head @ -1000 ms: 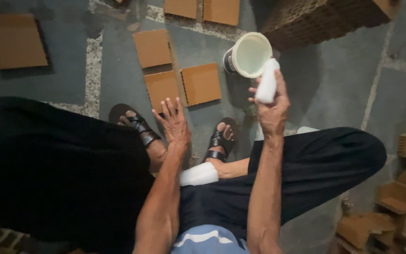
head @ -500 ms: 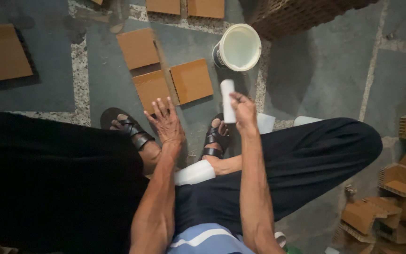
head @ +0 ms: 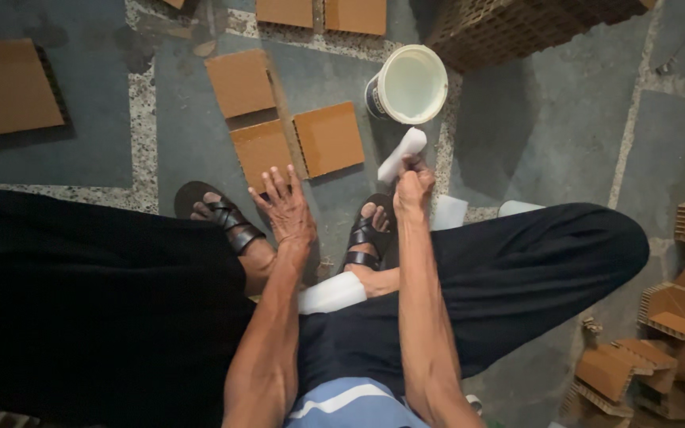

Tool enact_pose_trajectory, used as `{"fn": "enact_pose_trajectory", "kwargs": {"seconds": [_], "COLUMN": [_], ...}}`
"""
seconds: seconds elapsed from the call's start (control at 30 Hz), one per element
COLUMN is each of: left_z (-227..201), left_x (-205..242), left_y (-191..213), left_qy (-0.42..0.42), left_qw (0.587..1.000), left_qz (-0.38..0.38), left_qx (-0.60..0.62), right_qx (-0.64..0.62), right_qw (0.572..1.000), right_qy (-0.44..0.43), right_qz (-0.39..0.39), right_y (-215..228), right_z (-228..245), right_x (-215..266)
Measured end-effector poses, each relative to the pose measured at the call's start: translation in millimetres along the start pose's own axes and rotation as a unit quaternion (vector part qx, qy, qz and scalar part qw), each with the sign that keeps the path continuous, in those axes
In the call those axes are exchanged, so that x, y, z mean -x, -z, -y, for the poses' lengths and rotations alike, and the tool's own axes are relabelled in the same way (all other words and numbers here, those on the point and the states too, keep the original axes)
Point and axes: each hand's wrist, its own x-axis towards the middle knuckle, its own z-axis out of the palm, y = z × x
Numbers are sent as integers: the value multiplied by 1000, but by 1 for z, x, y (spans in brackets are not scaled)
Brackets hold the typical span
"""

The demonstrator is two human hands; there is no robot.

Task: The person sits on the floor and applies a white liquid to small square cardboard pieces using a foam roller. They dip the roller into a bucket, roll it onto the cardboard, and place the treated pieces on the floor. The person occasionally stacks the cardboard pieces.

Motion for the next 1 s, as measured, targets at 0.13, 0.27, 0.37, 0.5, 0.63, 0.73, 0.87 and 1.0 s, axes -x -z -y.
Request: {"fn": "enact_pose_trajectory", "kwargs": {"seconds": [0.13,0.27,0.37,0.5,0.63,0.73,0.87,1.0], "left_z": [0,0,1,2,5,2,0,-2], "left_x": [-2,-1,-3,0,-1,-1,-3,-6], "left_y": [0,3,-1,-13,-14,3,31,43], "left_qy": [3,2,0,-3,-9,-6,12,50], "left_qw": [999,998,999,1000,1000,1000,993,988], "left_qz": [43,63,41,16,-10,17,106,95], "left_qx": [17,22,24,8,0,-3,42,111], "right_qx": [130,105,117,164,169,185,250,405], "right_qw": [987,991,986,980,976,968,952,893], "right_qy": [64,71,79,70,56,63,24,195], "right_qz": [-70,-54,-89,-87,-121,-159,-173,21], "right_y": [5,8,1,-5,-13,-18,-38,-79], "right_z": [-32,-41,-41,-35,-32,-29,-30,-22], "right_x": [-10,-17,-29,-37,-28,-6,37,67]}}
